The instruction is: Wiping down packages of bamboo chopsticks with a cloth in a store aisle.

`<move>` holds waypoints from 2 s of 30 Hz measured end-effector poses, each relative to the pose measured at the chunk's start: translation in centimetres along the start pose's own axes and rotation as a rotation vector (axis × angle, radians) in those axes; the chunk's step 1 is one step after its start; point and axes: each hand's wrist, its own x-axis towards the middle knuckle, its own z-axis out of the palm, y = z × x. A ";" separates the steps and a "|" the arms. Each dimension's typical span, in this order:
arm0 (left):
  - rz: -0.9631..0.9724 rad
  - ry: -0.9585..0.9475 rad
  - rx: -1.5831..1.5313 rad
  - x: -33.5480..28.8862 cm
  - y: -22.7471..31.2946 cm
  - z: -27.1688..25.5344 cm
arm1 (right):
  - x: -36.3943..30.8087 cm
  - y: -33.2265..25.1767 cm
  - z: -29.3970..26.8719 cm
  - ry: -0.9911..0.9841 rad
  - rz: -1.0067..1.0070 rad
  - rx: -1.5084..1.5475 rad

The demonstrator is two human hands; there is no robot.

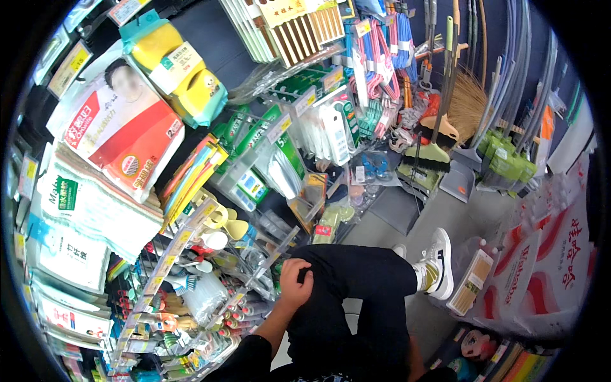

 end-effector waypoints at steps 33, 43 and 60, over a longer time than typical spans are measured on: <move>-0.604 -0.967 -0.940 -3.5 11.7 13.9 | -20.2 -40.1 -5.7 -0.114 -1.065 0.077; -0.566 -0.540 -0.859 -2.9 9.0 8.6 | -22.9 -38.3 -3.4 -0.014 -0.652 -0.264; -0.162 -1.309 -0.041 -4.9 10.0 4.8 | -19.5 -30.3 -8.4 0.092 -0.501 -0.277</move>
